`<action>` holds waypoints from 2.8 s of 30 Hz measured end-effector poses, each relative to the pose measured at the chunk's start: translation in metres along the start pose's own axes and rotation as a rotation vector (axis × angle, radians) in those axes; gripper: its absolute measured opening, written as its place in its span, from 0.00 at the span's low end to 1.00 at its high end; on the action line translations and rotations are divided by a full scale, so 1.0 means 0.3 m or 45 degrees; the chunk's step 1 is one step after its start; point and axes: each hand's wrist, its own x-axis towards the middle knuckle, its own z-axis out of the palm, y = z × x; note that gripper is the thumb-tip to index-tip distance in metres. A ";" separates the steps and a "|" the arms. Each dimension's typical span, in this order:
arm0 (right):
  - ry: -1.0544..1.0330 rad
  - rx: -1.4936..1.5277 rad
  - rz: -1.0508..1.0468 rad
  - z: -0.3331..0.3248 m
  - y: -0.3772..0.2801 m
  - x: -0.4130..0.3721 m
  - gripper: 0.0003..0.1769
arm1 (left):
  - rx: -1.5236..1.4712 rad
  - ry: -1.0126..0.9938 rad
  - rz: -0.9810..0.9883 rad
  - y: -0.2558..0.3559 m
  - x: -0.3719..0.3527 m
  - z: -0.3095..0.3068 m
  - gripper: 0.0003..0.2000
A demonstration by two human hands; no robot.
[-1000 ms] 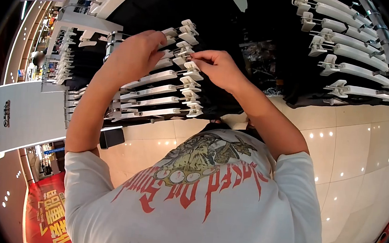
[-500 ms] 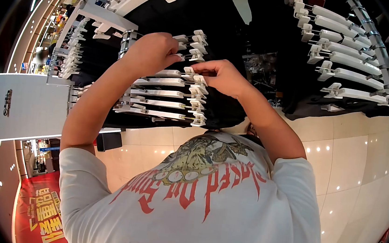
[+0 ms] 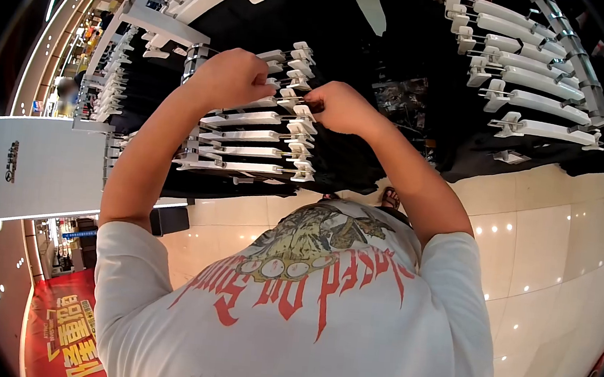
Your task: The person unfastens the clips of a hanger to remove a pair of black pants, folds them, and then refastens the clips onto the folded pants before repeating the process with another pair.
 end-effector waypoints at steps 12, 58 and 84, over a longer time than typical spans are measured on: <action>0.609 0.032 -0.114 0.094 0.088 -0.074 0.15 | -0.032 0.075 0.252 0.167 -0.220 -0.123 0.17; 0.682 0.102 -0.101 0.216 -0.004 -0.253 0.14 | -0.486 0.884 0.062 0.345 -0.405 0.333 0.06; 0.786 0.035 -0.308 0.250 0.005 -0.267 0.12 | -1.041 0.256 -0.198 0.290 -0.254 0.198 0.23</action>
